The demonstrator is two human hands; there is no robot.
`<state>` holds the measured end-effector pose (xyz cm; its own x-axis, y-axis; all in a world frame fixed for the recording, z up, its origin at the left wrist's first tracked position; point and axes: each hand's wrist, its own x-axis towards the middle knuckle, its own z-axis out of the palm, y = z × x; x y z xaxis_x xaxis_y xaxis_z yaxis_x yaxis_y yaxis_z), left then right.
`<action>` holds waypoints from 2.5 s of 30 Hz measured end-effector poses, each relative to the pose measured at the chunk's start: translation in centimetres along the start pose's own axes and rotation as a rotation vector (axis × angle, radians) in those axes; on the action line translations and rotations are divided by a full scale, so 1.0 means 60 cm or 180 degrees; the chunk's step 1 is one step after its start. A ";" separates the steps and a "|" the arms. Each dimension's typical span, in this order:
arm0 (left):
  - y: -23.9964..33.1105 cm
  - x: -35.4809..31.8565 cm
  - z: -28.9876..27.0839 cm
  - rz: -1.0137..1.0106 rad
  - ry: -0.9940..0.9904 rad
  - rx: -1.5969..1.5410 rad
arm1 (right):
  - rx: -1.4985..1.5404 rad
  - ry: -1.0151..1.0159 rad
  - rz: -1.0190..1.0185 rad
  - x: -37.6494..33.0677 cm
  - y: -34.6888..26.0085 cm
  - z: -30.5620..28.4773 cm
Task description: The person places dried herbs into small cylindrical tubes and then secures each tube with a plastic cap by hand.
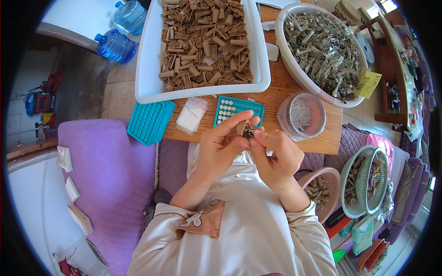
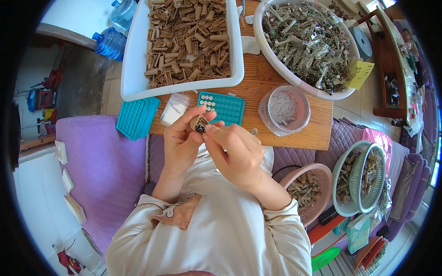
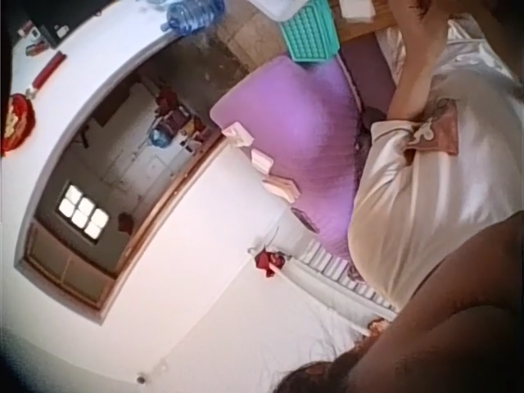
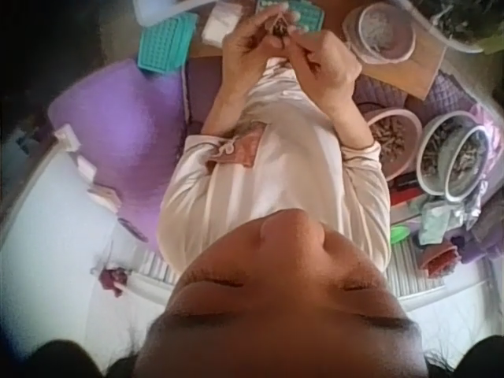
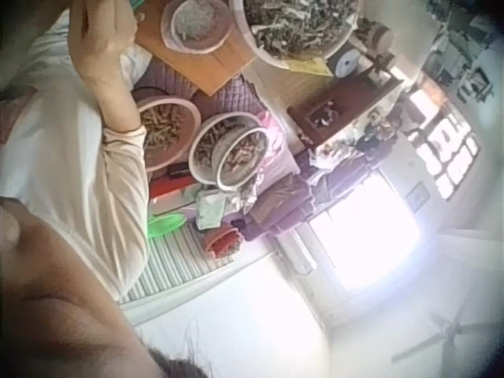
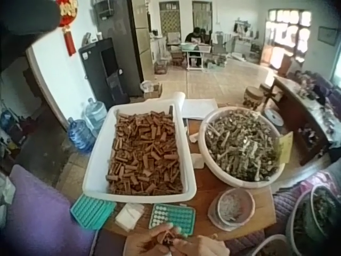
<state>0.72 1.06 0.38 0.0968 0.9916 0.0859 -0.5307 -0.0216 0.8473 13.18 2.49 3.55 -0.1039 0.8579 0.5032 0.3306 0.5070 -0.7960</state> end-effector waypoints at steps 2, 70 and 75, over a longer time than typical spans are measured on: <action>0.000 -0.006 0.002 0.0022 0.0184 -0.0168 | -0.0166 -0.0222 -0.0403 -0.001 0.004 0.004; -0.011 -0.013 -0.024 -0.0413 0.0375 0.0131 | 0.1899 -0.0506 0.2206 -0.032 0.022 0.016; -0.014 -0.021 -0.038 -0.0560 0.0387 -0.0322 | 0.0537 -0.0874 0.0512 -0.014 0.009 0.009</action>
<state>-0.87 0.14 -1.63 0.0965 0.9871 -0.1275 -0.5968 0.1599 0.7863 12.94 2.11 2.50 -0.3188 0.9067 0.2761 0.2060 0.3506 -0.9136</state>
